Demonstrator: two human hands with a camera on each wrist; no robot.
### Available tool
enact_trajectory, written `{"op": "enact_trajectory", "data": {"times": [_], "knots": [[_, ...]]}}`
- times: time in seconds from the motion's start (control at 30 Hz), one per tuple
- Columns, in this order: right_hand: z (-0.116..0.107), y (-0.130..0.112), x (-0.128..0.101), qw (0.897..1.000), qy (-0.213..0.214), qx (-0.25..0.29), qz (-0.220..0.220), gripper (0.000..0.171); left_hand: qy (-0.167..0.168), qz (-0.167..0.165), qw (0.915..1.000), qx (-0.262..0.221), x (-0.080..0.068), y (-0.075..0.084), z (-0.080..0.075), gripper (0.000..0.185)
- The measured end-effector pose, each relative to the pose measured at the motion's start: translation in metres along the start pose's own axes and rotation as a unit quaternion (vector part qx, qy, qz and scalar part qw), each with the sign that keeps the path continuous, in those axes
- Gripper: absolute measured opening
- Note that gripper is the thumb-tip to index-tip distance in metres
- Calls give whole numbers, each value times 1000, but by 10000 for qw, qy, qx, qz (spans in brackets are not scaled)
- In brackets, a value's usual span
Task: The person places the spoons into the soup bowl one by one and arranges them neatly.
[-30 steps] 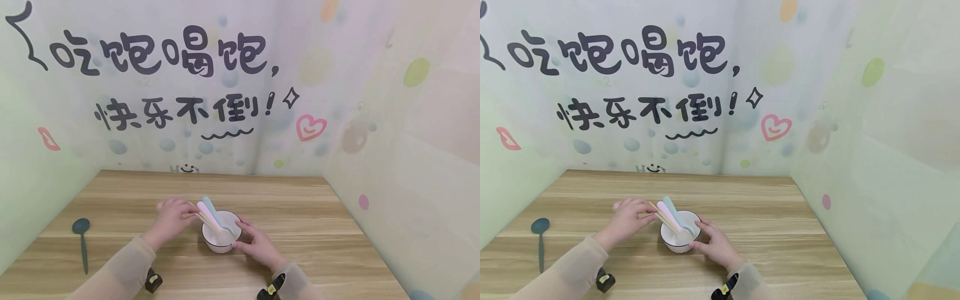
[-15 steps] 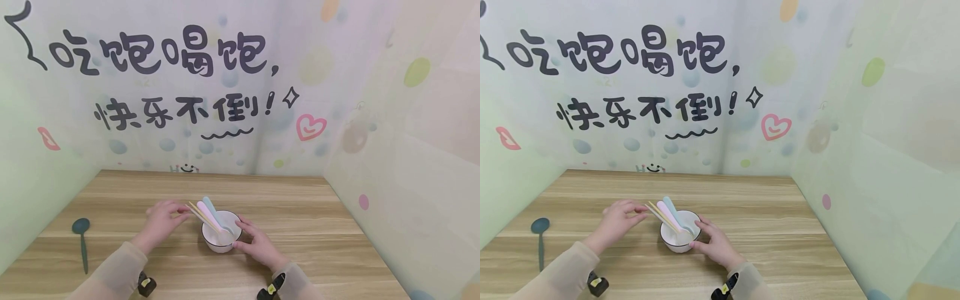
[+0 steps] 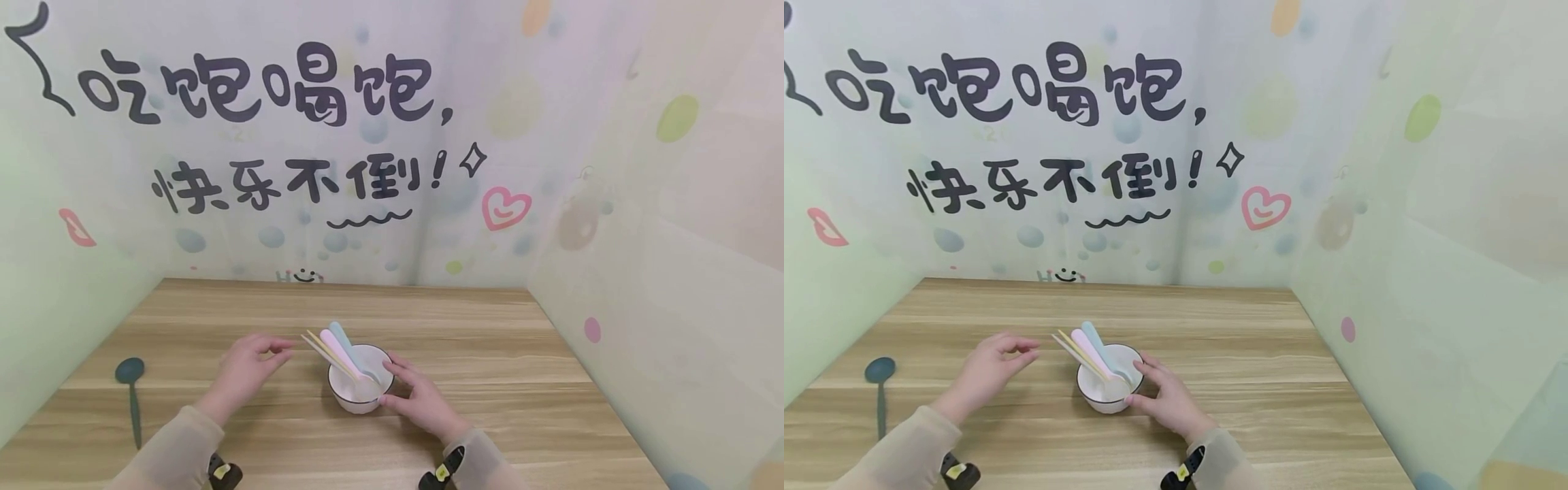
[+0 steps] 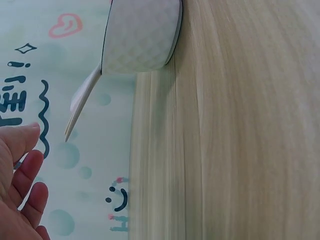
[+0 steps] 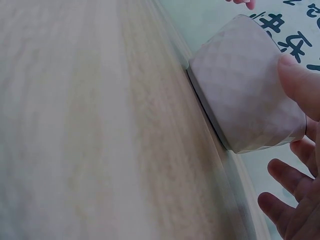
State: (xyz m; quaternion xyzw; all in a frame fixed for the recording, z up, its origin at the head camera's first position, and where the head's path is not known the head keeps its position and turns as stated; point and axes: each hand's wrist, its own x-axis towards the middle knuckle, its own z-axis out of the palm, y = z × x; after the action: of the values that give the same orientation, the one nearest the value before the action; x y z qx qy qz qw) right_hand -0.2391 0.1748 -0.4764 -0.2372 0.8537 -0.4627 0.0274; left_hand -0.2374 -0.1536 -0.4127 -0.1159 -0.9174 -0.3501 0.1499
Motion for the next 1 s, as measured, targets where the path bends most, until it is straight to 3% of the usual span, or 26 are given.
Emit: {"op": "enact_trajectory", "data": {"times": [0.3,1.0], "knots": [[0,-4,-1,10000,1,54,-7,71,-76,-341,9986,-400,-6,-9,-8,21],[-1,-2,0,10000,0,-29,16,71,-384,-1241,9893,-667,-23,-36,-27,48]]}}
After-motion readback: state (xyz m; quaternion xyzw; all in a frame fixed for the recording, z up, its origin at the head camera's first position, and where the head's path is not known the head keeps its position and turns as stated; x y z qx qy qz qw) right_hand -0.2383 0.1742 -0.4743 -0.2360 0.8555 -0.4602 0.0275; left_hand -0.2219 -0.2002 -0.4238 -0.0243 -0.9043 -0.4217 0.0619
